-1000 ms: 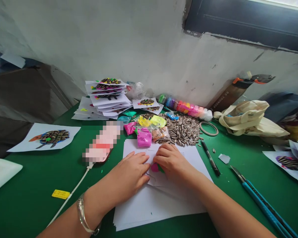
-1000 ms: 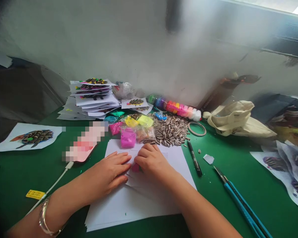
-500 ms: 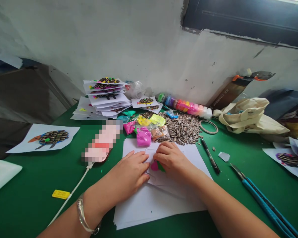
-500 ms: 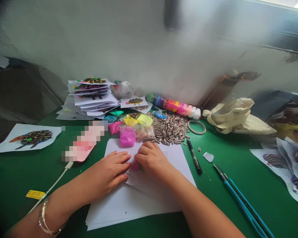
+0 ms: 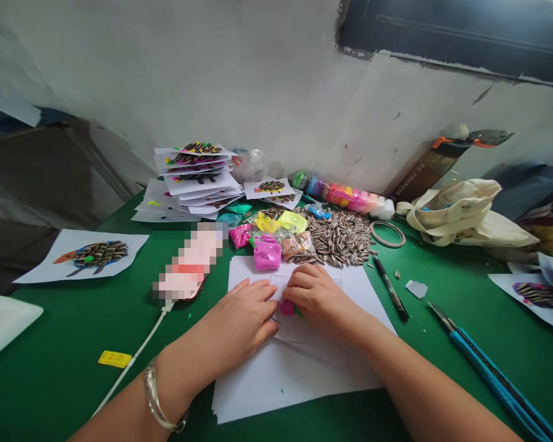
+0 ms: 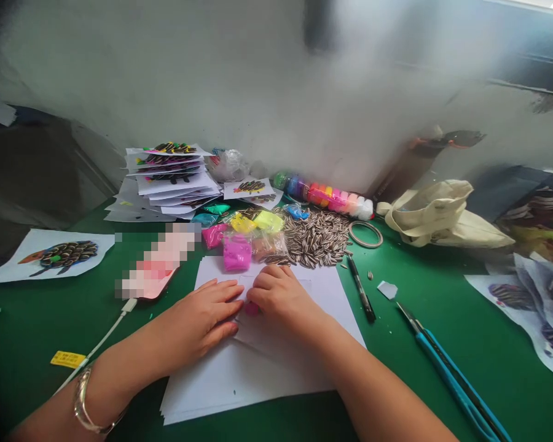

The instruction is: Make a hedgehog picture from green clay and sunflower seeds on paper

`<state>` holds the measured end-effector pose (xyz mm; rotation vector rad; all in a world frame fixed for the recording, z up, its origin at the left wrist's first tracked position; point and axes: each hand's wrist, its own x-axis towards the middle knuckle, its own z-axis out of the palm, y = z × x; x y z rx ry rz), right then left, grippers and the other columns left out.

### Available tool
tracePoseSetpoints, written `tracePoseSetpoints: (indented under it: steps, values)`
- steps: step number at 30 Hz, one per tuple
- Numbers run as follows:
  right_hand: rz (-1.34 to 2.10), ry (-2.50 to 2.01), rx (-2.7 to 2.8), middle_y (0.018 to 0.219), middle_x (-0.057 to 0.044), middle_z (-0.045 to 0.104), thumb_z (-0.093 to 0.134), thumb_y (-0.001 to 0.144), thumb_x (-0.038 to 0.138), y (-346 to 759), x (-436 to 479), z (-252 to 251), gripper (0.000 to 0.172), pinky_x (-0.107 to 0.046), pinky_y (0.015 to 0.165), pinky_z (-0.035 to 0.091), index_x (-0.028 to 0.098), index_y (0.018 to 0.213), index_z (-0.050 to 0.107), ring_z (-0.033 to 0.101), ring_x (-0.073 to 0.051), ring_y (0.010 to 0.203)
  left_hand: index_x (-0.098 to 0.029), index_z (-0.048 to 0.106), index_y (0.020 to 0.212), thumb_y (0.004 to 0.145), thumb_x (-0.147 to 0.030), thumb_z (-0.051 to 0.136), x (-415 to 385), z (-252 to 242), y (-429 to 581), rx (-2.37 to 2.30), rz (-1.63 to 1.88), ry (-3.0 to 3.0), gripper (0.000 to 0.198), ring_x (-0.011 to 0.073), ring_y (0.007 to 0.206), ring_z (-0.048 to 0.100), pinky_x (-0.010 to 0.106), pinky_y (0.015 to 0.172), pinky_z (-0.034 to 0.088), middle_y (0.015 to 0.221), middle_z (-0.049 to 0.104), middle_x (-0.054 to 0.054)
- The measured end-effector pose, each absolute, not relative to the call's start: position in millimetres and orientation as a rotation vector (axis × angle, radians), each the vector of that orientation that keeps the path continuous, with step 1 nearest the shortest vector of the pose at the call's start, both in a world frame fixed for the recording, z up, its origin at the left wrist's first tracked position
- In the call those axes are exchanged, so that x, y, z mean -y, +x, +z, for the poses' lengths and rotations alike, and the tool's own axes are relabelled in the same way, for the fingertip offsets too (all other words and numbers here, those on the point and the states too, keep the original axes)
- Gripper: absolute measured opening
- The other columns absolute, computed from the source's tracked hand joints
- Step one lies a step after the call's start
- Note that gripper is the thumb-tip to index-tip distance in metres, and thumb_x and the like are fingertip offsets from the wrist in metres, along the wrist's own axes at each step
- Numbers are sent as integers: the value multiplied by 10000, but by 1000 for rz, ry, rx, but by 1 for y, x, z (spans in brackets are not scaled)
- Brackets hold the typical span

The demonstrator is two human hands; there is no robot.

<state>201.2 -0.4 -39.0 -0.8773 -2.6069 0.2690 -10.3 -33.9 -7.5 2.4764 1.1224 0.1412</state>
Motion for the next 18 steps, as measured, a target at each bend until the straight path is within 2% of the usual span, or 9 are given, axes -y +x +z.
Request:
tracePoseSetpoints:
  steps: [18]
  values:
    - [139,-919,2691,820,-21,621,596,877,122,205,2,-29,122,-322,772,325,191,780,619,483,-176,901,-228,644,1056,914,-240,521,32,-11,-12,-1070,278,2525,189,246,1113,552,451,1042,387,1096,637,59]
